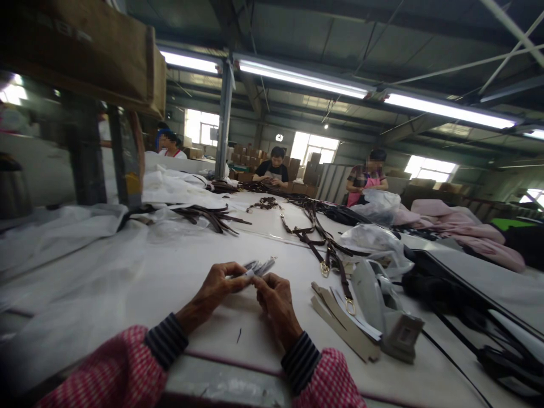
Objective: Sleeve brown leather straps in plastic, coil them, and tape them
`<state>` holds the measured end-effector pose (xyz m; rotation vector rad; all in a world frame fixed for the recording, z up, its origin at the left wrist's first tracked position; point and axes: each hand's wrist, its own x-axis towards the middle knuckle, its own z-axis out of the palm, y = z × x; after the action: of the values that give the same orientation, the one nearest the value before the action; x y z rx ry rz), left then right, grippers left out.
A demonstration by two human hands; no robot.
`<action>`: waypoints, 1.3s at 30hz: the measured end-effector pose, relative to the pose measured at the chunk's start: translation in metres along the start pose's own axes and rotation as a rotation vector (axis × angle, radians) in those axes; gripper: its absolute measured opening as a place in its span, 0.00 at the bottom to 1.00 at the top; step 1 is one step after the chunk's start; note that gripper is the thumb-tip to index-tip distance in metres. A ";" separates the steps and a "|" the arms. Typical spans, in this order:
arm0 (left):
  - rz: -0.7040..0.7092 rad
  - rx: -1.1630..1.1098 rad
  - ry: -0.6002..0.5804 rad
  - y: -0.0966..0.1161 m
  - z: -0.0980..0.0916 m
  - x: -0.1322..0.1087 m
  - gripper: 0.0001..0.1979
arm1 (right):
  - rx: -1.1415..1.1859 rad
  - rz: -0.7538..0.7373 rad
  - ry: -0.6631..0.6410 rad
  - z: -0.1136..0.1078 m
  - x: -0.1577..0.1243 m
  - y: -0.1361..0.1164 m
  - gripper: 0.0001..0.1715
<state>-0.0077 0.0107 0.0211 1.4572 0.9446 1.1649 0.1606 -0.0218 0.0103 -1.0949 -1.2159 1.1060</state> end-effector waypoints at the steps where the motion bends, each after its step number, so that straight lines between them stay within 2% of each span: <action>1: -0.008 -0.020 0.000 -0.001 0.000 0.000 0.13 | 0.001 -0.006 -0.003 0.001 0.001 0.000 0.25; 8: -0.056 -0.172 0.027 -0.004 -0.004 0.006 0.16 | -0.055 -0.136 -0.019 0.009 0.015 0.002 0.26; 13: -0.093 -0.254 0.044 0.001 -0.011 0.005 0.19 | -0.048 -0.232 -0.037 0.020 0.031 -0.003 0.26; 19: -0.109 -0.315 0.055 0.002 -0.015 0.005 0.19 | 0.084 -0.189 -0.131 0.027 0.034 -0.001 0.25; 23: -0.120 -0.337 0.049 -0.003 -0.018 0.008 0.18 | 0.176 -0.073 -0.159 0.027 0.031 0.004 0.24; 26: -0.122 -0.350 0.038 -0.004 -0.019 0.008 0.17 | 0.216 -0.008 -0.144 0.027 0.031 0.005 0.26; 32: -0.171 -0.382 0.024 0.002 -0.020 0.006 0.17 | 0.134 -0.064 -0.118 0.029 0.034 0.010 0.26; 36: -0.197 -0.364 0.068 0.002 -0.021 0.006 0.17 | 0.010 -0.155 -0.040 0.026 0.036 0.014 0.23; 39: -0.180 -0.315 0.106 0.001 -0.022 0.004 0.17 | -0.119 -0.305 0.075 0.020 0.037 0.010 0.13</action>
<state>-0.0278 0.0192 0.0236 1.0465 0.8976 1.2040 0.1419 0.0170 0.0064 -0.9906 -1.3507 0.7622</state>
